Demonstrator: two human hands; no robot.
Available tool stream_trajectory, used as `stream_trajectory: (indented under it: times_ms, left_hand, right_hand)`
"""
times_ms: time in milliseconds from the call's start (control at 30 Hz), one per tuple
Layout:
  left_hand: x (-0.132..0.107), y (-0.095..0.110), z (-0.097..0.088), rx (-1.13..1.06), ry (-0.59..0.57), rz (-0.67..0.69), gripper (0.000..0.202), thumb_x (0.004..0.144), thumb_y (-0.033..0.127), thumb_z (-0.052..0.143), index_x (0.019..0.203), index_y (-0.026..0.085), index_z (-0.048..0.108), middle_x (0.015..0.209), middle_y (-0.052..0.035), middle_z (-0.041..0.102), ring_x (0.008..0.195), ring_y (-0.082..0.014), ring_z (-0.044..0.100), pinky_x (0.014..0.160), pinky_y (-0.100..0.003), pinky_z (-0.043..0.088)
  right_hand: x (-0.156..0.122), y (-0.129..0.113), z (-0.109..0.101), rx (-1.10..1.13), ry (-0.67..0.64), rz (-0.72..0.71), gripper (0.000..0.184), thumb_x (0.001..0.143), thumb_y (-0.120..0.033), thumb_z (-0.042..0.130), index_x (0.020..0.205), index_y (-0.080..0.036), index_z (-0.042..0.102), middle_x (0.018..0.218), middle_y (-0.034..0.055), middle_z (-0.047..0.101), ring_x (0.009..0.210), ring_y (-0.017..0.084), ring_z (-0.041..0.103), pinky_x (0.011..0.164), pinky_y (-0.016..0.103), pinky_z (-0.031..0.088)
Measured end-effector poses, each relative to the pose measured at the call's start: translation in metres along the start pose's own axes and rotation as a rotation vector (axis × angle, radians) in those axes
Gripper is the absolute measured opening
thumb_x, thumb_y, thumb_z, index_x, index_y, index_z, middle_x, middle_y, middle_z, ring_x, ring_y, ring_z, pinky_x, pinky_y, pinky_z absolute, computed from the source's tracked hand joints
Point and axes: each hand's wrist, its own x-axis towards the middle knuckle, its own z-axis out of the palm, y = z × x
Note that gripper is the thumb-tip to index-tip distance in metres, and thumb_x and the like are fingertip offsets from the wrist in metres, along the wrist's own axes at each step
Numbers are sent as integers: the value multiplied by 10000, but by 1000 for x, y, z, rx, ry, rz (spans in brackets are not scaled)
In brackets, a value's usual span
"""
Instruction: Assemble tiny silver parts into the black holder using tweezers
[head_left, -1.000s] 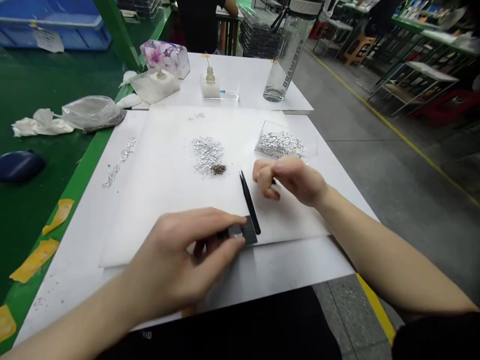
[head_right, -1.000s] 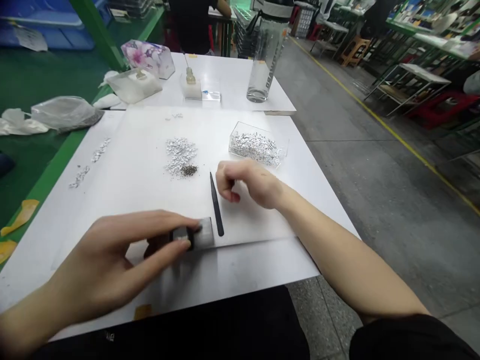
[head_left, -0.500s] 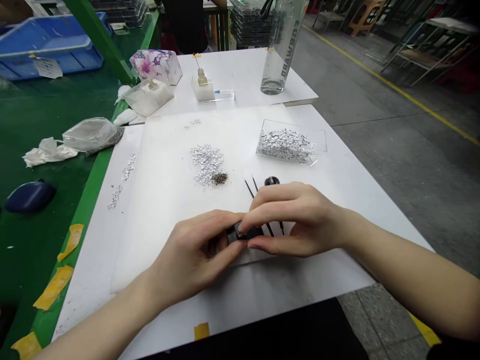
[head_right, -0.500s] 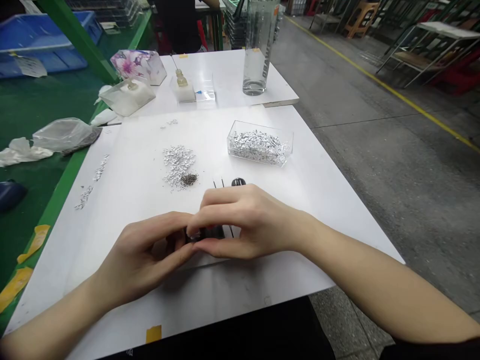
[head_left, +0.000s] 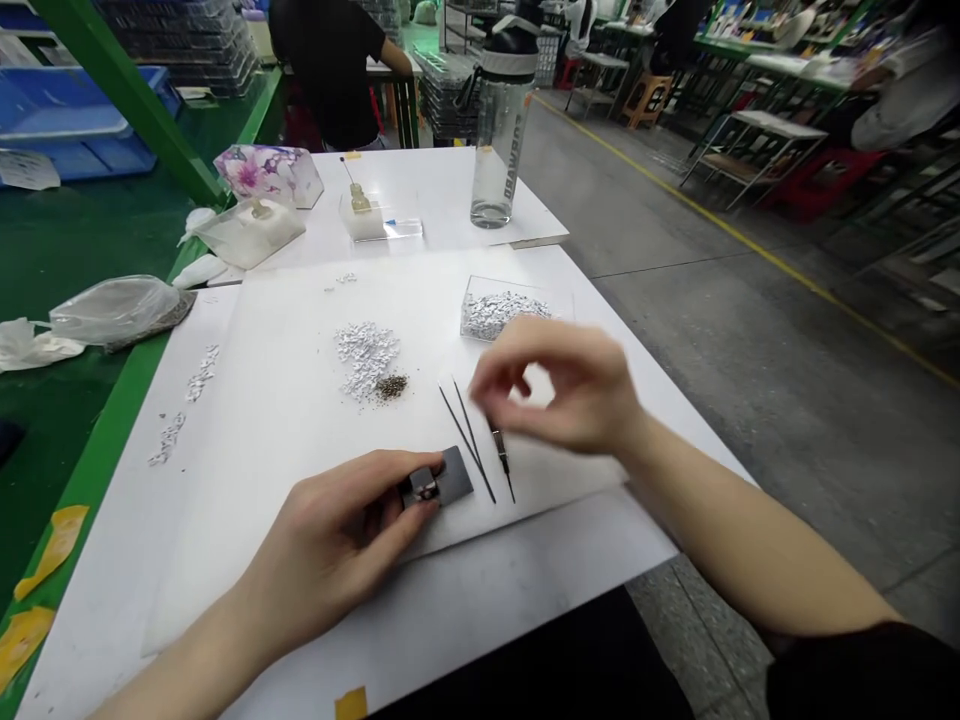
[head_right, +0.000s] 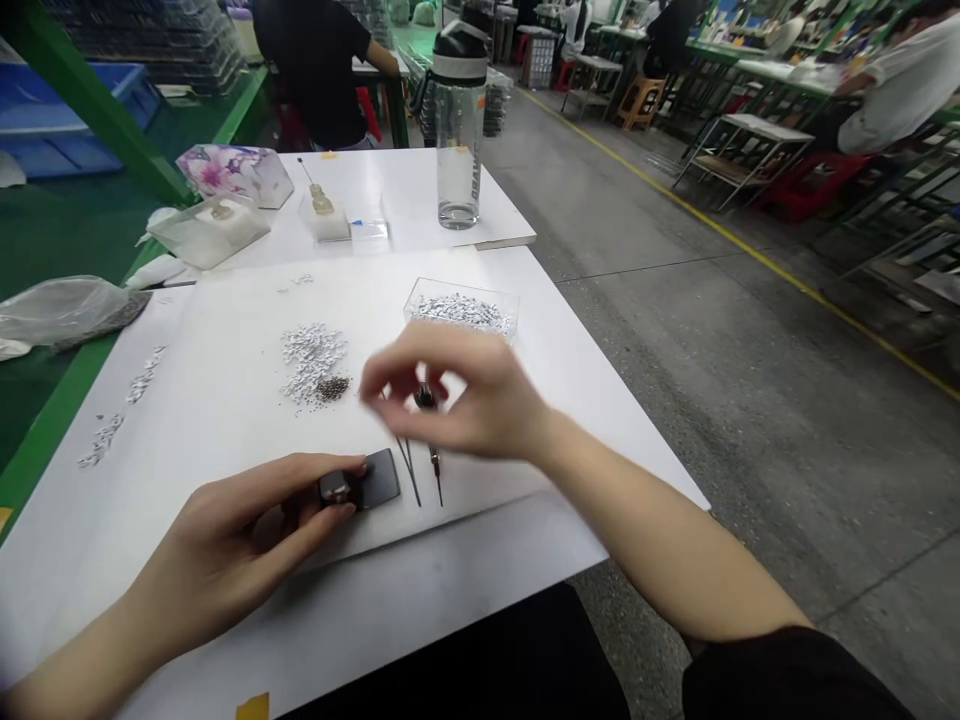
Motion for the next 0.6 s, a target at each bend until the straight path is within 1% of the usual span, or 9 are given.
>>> stream_trajectory:
  times_ms: [67, 133, 200, 267, 333, 400, 433, 533, 600]
  left_hand:
    - [-1, -1, 1, 9, 21, -18, 253, 1000, 281, 675, 1243, 267, 743, 988, -15, 786, 686, -113, 645, 600, -209, 501]
    - [-1, -1, 1, 0, 37, -40, 243, 995, 305, 684, 1225, 272, 757, 1031, -29, 797, 736, -137, 682, 608, -221, 520]
    - [-1, -2, 1, -2, 53, -68, 253, 989, 332, 695, 1228, 280, 761, 1055, -34, 799, 713, -134, 667, 598, -227, 521]
    - [-1, -1, 2, 6, 58, -105, 281, 980, 369, 711, 1243, 288, 762, 1016, -30, 794, 642, -117, 609, 565, -229, 501]
    - [-1, 2, 2, 9, 47, -139, 301, 973, 395, 721, 1252, 288, 760, 898, -16, 768, 591, -112, 561, 536, -233, 479]
    - [-3, 7, -1, -17, 42, -130, 295, 980, 387, 709, 1251, 280, 754, 796, -6, 723, 601, -130, 580, 544, -246, 496]
    - [-4, 10, -5, -35, 54, -104, 298, 987, 379, 698, 1262, 274, 744, 789, -10, 716, 624, -144, 608, 569, -260, 522]
    - [-3, 13, -25, -13, 184, -36, 287, 1027, 378, 642, 1273, 261, 730, 931, -55, 771, 714, -178, 691, 650, -304, 594]
    - [5, 9, -45, 142, 315, -72, 244, 1049, 381, 618, 1213, 267, 758, 1012, -51, 801, 710, -171, 706, 631, -293, 605]
  right_hand:
    - [8, 9, -31, -247, 133, 148, 53, 871, -157, 761, 876, -203, 734, 849, 20, 745, 697, 129, 617, 538, 280, 455]
    - [13, 20, -60, -347, 196, 217, 55, 875, -145, 752, 870, -199, 750, 836, 27, 735, 705, 140, 616, 559, 302, 432]
    - [13, 30, -83, -430, 162, 278, 64, 845, -137, 771, 849, -201, 775, 804, 21, 728, 693, 152, 617, 586, 317, 431]
    - [11, 37, -96, -524, 92, 328, 53, 842, -157, 773, 850, -205, 795, 782, 15, 723, 684, 156, 617, 635, 329, 459]
    - [11, 42, -100, -581, 92, 325, 51, 856, -176, 755, 855, -204, 797, 762, 11, 713, 675, 156, 610, 680, 337, 488]
    - [11, 43, -97, -586, 162, 277, 64, 876, -182, 723, 859, -199, 782, 763, 13, 707, 668, 153, 599, 690, 336, 505]
    - [12, 43, -93, -580, 201, 248, 72, 889, -186, 705, 863, -198, 772, 772, 17, 706, 670, 153, 597, 683, 331, 507]
    - [13, 38, -75, -547, 241, 146, 89, 925, -211, 669, 883, -208, 747, 769, 15, 687, 675, 155, 598, 656, 316, 505]
    - [11, 36, -60, -521, 214, 71, 87, 933, -223, 661, 900, -222, 742, 750, 7, 672, 672, 159, 604, 639, 312, 501]
